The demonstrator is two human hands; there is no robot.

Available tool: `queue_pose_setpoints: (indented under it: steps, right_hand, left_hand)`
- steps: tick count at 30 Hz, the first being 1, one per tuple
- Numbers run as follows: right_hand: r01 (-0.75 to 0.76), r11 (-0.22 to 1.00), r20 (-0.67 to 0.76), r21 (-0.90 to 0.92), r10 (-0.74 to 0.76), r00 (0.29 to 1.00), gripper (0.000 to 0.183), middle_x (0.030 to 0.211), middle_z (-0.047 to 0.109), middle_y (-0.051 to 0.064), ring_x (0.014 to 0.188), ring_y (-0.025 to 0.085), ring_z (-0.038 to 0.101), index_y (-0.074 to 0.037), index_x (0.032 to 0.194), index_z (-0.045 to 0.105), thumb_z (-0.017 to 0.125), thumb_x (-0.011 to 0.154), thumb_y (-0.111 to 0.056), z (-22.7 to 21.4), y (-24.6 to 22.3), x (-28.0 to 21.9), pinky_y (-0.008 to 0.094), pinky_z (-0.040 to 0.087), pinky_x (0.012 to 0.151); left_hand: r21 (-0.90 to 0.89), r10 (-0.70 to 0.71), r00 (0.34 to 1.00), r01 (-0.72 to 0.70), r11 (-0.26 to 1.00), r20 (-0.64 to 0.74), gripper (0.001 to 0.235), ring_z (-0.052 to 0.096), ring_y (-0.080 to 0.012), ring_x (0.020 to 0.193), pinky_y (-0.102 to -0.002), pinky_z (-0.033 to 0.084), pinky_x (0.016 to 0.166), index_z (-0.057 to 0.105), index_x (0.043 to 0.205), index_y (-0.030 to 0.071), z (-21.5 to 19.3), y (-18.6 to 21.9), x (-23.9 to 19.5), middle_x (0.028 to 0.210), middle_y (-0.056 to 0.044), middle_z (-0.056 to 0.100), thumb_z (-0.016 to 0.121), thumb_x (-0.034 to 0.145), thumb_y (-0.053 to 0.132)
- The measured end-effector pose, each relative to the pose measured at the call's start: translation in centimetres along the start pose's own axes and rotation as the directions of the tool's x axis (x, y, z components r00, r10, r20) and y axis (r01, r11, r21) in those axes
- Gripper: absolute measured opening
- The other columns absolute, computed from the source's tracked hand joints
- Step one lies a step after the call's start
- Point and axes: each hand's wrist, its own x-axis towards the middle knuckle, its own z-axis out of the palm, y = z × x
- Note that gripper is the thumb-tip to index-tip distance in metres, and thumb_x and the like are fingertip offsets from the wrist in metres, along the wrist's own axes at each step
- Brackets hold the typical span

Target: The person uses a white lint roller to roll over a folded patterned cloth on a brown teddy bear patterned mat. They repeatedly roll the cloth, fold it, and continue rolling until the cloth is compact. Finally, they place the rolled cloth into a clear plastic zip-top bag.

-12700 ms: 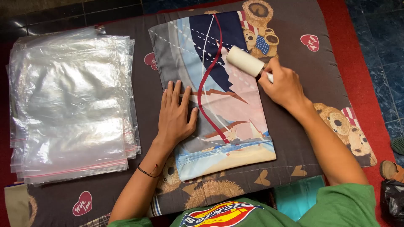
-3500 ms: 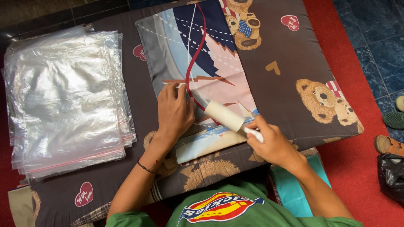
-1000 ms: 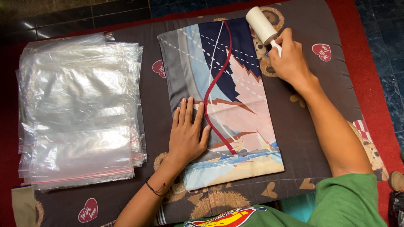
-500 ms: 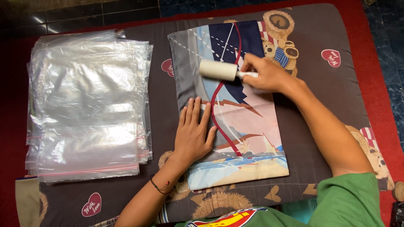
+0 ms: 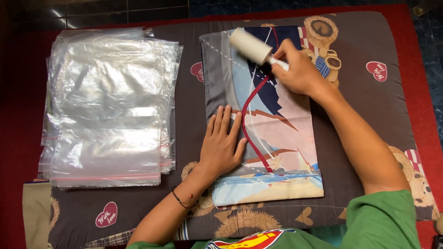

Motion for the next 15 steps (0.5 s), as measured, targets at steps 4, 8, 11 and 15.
queue_pose_setpoints:
  steps: [4,8,11,15]
  right_hand:
    - [0.203,0.977,0.044,0.072,-0.206,0.977,0.027,0.092,0.074,0.020,0.095,0.040,0.071,-0.006,0.109,0.064,0.071,0.084,-0.015,2.6,-0.2,0.5,0.051,0.052,0.081]
    - [0.201,0.975,0.157,0.095,-0.215,0.964,0.023,0.088,0.076,0.014,0.091,0.036,0.072,-0.007,0.103,0.065,0.072,0.084,-0.018,3.3,-0.1,2.3,0.050,0.054,0.083]
    - [0.208,0.975,0.131,0.074,-0.216,0.968,0.024,0.088,0.075,0.016,0.092,0.037,0.071,-0.006,0.105,0.064,0.072,0.086,-0.019,3.4,0.6,3.5,0.052,0.052,0.083]
    - [0.162,0.987,0.005,-0.010,-0.162,0.987,0.023,0.091,0.075,0.016,0.093,0.039,0.071,-0.008,0.108,0.059,0.067,0.091,-0.020,3.0,-0.3,3.7,0.052,0.053,0.082]
  left_hand:
    - [-0.058,-0.029,0.999,0.031,0.998,0.040,0.067,0.023,-0.0455,0.155,-0.054,0.014,0.125,0.038,0.158,0.006,0.8,-0.1,-0.2,0.162,-0.030,0.032,0.049,0.103,0.041]
    - [-0.061,-0.032,0.999,0.034,0.998,0.042,0.067,0.022,-0.0450,0.155,-0.055,0.014,0.125,0.037,0.159,0.006,0.8,-0.1,-0.3,0.163,-0.030,0.031,0.048,0.103,0.042]
    - [-0.054,-0.031,0.999,0.032,0.998,0.034,0.067,0.023,-0.0447,0.155,-0.055,0.015,0.125,0.037,0.159,0.007,0.8,-0.2,-0.3,0.163,-0.030,0.031,0.048,0.103,0.042]
    - [-0.066,-0.025,1.000,0.026,0.997,0.018,0.066,0.023,-0.0451,0.155,-0.055,0.015,0.125,0.037,0.159,0.007,0.7,-0.1,-0.3,0.163,-0.030,0.031,0.048,0.103,0.041]
